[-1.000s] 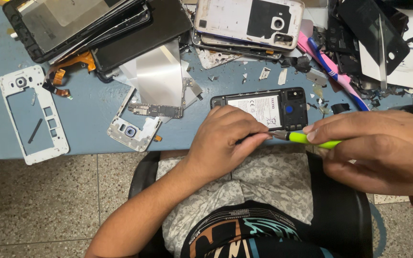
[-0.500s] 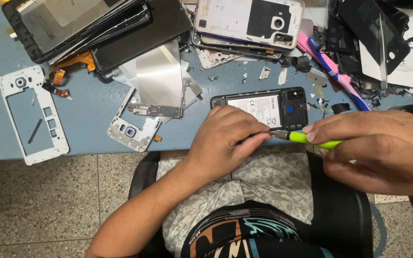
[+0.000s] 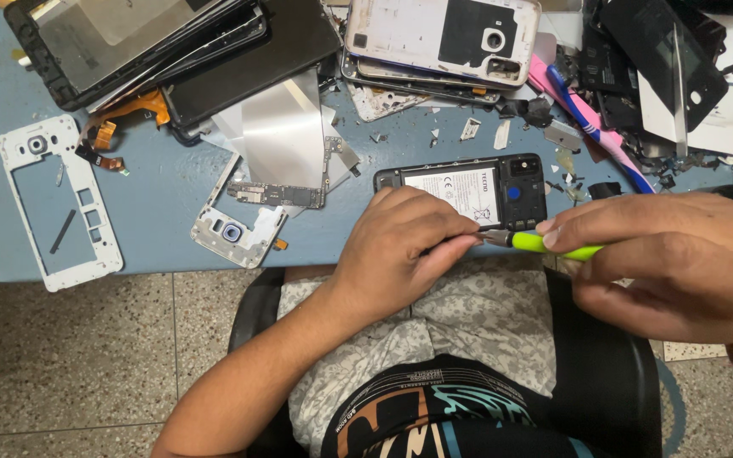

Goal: The person uses a green-handled screwdriver to remove screws from the back of a disassembled smartphone. The person holds the phone steady with the left hand while unscrewing multiple fasteners around the battery and camera area. The phone remains on the workbench throughout the clip.

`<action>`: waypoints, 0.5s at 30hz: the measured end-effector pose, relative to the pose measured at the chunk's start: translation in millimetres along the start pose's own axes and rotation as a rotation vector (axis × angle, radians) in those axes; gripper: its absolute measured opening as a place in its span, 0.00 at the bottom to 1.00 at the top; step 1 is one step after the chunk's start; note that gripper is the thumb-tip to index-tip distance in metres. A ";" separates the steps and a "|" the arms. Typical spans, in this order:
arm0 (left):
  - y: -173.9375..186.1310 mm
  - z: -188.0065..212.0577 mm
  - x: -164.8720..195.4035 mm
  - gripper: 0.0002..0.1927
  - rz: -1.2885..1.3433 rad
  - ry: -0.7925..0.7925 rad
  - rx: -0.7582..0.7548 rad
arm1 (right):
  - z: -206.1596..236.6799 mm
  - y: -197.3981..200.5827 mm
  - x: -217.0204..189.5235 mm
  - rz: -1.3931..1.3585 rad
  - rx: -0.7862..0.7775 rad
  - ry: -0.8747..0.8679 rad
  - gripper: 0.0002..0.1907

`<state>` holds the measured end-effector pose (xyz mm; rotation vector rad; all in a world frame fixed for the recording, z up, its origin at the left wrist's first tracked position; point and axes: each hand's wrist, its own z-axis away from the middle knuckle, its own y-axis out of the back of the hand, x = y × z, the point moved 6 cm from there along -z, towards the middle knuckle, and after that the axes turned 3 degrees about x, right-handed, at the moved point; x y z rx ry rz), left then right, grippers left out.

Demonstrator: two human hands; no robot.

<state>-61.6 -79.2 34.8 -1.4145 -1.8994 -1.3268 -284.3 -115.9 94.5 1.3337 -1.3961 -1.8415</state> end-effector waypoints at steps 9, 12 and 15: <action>2.3 1.1 2.5 0.07 0.003 -0.019 0.014 | -0.7 9.0 -8.0 -0.069 0.096 0.078 0.17; 2.6 1.5 2.3 0.07 0.001 -0.016 0.012 | -0.2 1.0 -3.5 0.017 -0.015 0.011 0.12; 2.2 1.6 2.6 0.07 0.007 -0.020 0.010 | 1.3 -5.0 0.8 0.085 -0.109 -0.048 0.08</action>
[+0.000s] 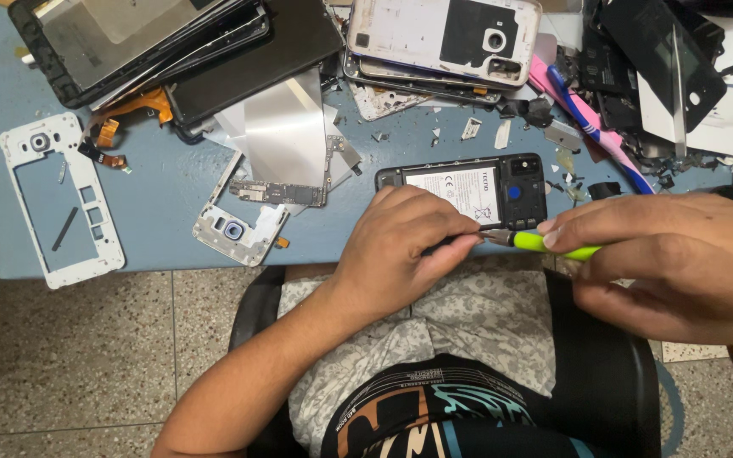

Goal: The person uses a green-handled screwdriver to remove screws from the back of a disassembled smartphone. The person holds the phone steady with the left hand while unscrewing multiple fasteners around the battery and camera area. The phone remains on the workbench throughout the clip.

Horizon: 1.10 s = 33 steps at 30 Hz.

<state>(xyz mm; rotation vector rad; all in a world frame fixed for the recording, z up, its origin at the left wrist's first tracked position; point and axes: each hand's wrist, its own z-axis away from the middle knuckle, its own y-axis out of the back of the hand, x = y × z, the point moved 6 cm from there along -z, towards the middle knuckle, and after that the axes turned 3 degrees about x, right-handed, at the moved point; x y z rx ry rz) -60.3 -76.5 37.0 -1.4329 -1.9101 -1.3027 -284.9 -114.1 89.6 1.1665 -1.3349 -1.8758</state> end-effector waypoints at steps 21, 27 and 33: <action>0.1 -1.4 0.6 0.10 -0.028 0.004 0.008 | 2.9 11.6 -2.9 -0.131 0.208 0.134 0.22; -1.9 -1.3 -1.9 0.09 -0.031 0.025 0.008 | 1.8 13.3 -5.7 -0.127 0.220 0.179 0.26; -2.6 -1.6 -2.6 0.07 -0.021 0.035 -0.007 | 4.2 12.5 -5.4 -0.146 0.240 0.187 0.23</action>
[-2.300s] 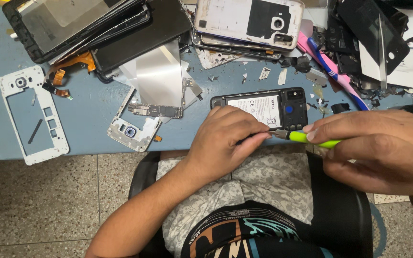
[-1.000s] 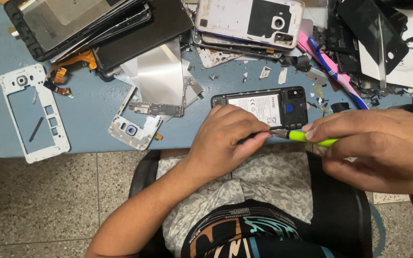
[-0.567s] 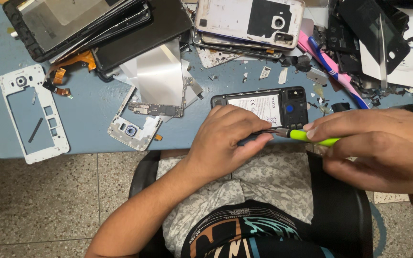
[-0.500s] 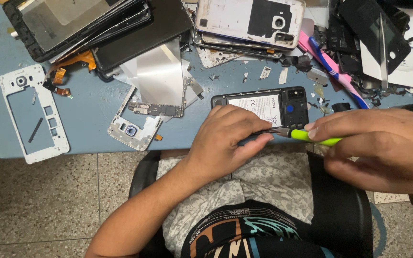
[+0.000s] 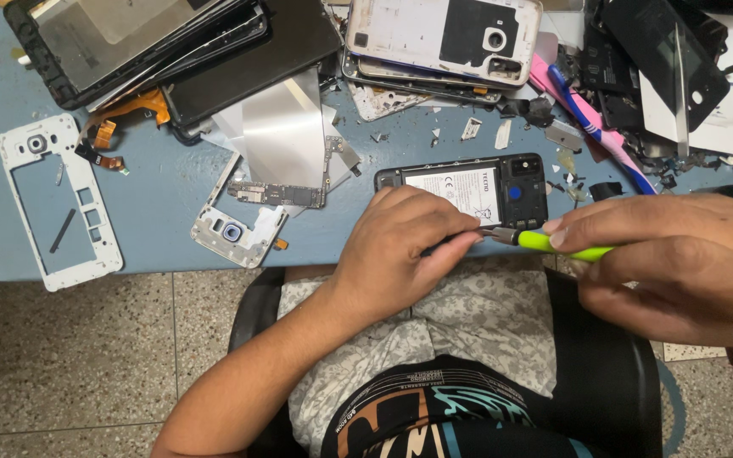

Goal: The person uses a green-handled screwdriver to remove screws from the back of a disassembled smartphone. The person holds the phone steady with the left hand while unscrewing multiple fasteners around the battery and camera area. The phone remains on the workbench throughout the clip.

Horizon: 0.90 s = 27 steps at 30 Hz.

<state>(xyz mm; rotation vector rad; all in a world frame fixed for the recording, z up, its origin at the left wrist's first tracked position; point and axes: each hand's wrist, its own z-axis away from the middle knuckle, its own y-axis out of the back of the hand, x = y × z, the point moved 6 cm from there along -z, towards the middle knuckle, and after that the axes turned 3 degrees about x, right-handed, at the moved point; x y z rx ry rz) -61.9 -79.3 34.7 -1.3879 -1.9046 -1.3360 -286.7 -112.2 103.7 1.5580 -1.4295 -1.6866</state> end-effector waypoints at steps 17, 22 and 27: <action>1.6 0.5 2.4 0.06 0.005 -0.030 -0.005 | -0.8 -10.7 9.6 0.079 -0.177 -0.192 0.07; 1.8 0.1 2.3 0.07 0.005 -0.026 -0.008 | -2.2 -11.1 8.4 0.096 -0.189 -0.203 0.07; 0.2 1.1 0.5 0.08 -0.021 -0.013 -0.023 | -1.3 -11.7 6.9 0.098 -0.172 -0.202 0.07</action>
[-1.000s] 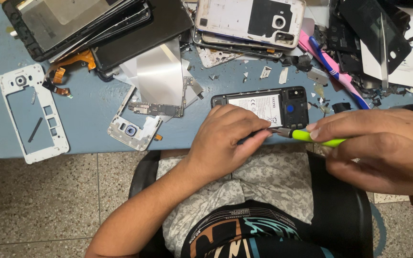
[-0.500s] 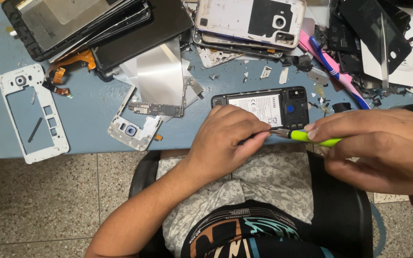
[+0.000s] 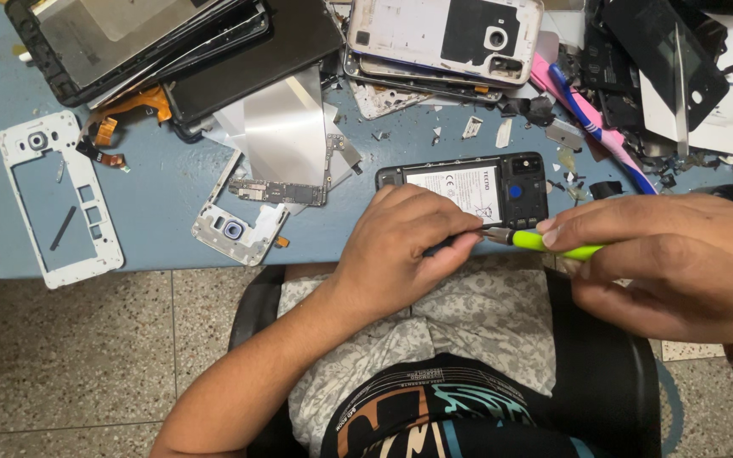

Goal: The person uses a green-handled screwdriver to remove screws from the back of a disassembled smartphone. The person holds the phone steady with the left hand while unscrewing multiple fasteners around the battery and camera area. The phone remains on the workbench throughout the clip.

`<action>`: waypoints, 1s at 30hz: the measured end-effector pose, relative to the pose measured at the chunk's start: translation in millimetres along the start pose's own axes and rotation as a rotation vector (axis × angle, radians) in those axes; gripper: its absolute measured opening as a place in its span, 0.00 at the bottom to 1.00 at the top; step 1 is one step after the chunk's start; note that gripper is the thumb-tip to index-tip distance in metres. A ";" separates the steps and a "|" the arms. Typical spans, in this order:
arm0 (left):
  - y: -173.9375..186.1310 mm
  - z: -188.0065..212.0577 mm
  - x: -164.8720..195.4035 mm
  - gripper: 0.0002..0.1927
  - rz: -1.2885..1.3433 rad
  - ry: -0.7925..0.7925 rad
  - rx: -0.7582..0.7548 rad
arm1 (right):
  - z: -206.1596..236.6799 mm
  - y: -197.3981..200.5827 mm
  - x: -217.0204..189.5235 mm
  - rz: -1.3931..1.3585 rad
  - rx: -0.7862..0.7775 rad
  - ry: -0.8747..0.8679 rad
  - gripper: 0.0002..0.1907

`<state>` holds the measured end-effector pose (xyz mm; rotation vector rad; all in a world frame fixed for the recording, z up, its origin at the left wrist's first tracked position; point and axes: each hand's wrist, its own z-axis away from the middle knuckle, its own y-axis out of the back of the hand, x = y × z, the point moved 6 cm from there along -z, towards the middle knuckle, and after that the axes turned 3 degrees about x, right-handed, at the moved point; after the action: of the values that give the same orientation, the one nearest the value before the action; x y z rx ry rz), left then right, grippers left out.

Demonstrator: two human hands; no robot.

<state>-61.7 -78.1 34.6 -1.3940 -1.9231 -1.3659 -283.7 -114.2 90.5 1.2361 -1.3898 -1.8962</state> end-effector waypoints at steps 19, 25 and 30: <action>1.5 -3.0 2.9 0.17 -0.007 -0.009 0.023 | 24.7 19.9 32.5 -0.022 0.232 -0.085 0.12; -0.9 -3.5 2.9 0.15 -0.011 0.002 0.016 | 23.7 18.6 35.4 -0.030 0.214 -0.110 0.11; -2.9 -3.7 2.2 0.14 -0.024 -0.004 0.009 | 28.2 17.6 39.3 0.000 0.224 -0.097 0.12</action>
<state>-66.0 -80.4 36.6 -1.3748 -1.9517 -1.3642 -329.2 -138.0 93.9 1.2592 -1.6911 -1.8614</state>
